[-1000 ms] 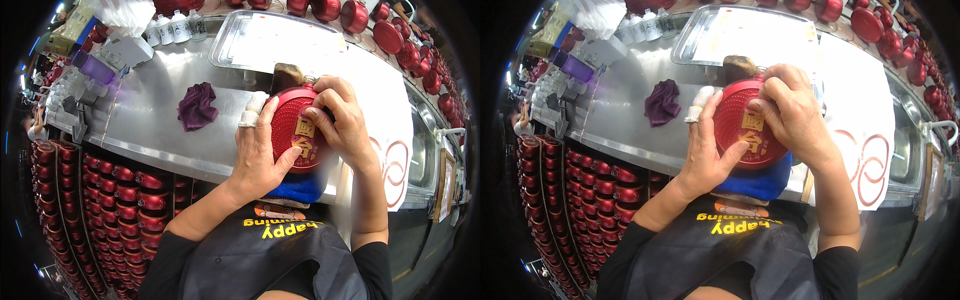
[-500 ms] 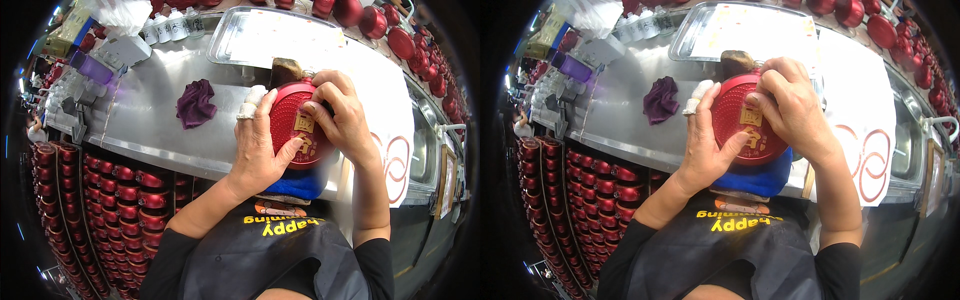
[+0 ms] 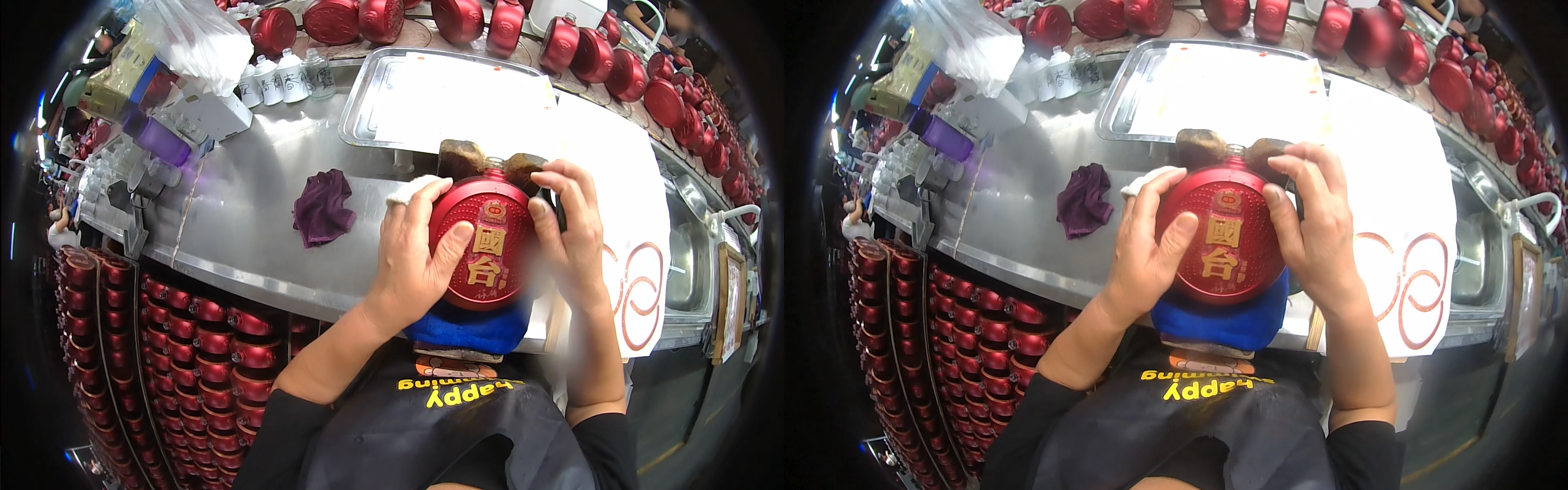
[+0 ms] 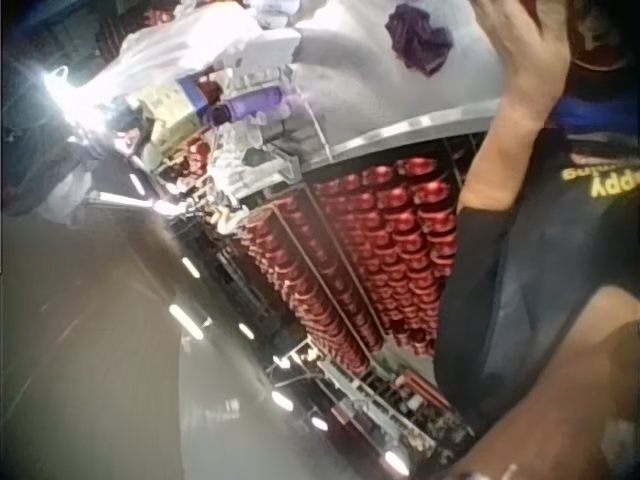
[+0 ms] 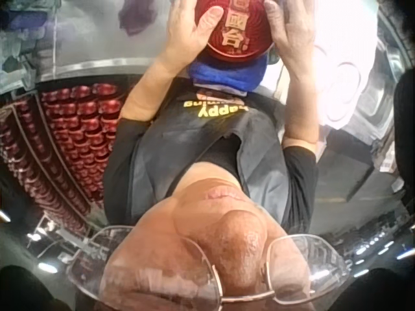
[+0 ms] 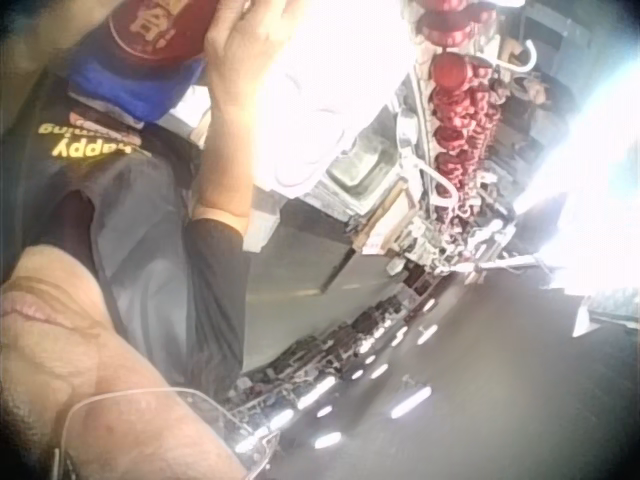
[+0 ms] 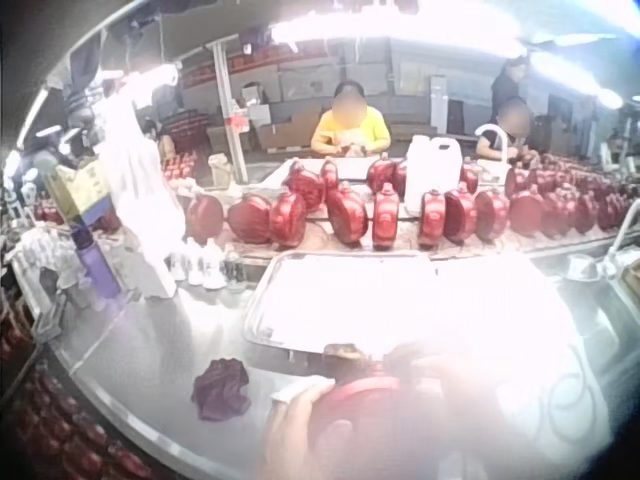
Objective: The person wipes a red cylindrical container with a cloth, then applies a gold sticker and a gold ring to its surface. They smooth the sticker and ring with a green tool and their fingers, repeating the process on multiple containers.
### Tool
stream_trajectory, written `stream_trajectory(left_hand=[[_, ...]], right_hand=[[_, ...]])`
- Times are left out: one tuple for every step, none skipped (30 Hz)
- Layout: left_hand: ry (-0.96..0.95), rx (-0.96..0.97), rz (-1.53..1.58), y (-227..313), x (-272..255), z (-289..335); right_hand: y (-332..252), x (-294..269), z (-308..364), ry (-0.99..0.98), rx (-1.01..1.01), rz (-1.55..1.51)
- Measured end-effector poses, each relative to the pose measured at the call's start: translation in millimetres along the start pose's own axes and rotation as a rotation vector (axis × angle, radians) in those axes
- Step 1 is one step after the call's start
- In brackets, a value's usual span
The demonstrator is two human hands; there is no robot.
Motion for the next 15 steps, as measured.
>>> stream_trajectory(left_hand=[[-0.026, -0.017, 0.04, -3, 0, -6], [-0.053, -0.034, 0.078, -5, -1, -12], [-0.033, -0.022, 0.103, -5, 0, -18], [-0.049, -0.037, 0.087, -5, 0, -22], [-0.07, -0.056, 0.071, -5, -1, -26], [-0.099, -0.088, 0.057, -4, -1, -28], [-0.115, -0.092, 0.015, -2, -1, -29], [-0.138, -0.11, -0.025, 0, -1, -29], [-0.147, -0.116, -0.061, 2, -2, -30], [-0.16, -0.127, -0.089, 3, -1, -31], [-0.16, -0.126, -0.113, 4, -1, -32], [-0.161, -0.125, -0.137, 5, 0, -32], [-0.16, -0.125, -0.149, 5, 1, -33], [-0.16, -0.126, -0.16, 5, 1, -34], [-0.168, -0.132, -0.169, 6, 2, -34]], right_hand=[[0, 1, 6, -0.007, 0.033, -0.009], [1, 2, 12, -0.014, 0.066, -0.018], [2, 4, 17, -0.023, 0.084, -0.043], [2, 5, 20, -0.03, 0.104, -0.069], [4, 7, 23, -0.039, 0.129, -0.09], [5, 9, 25, -0.043, 0.13, -0.117], [6, 11, 26, -0.049, 0.135, -0.139], [7, 12, 26, -0.056, 0.142, -0.161], [7, 14, 27, -0.062, 0.14, -0.14], [8, 15, 27, -0.062, 0.134, -0.13], [8, 15, 27, -0.062, 0.127, -0.121], [8, 16, 27, -0.063, 0.124, -0.115], [9, 16, 27, -0.063, 0.124, -0.113], [9, 16, 27, -0.064, 0.127, -0.114], [9, 16, 28, -0.066, 0.135, -0.119]])
Point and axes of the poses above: each hand's wrist, its own z-axis away from the middle knuckle, its own x-axis out of the palm, y = z × x, the point moved 2 cm from there along -z, towards the middle knuckle, and after that the axes turned 7 degrees about -y, right-handed, at the moved point
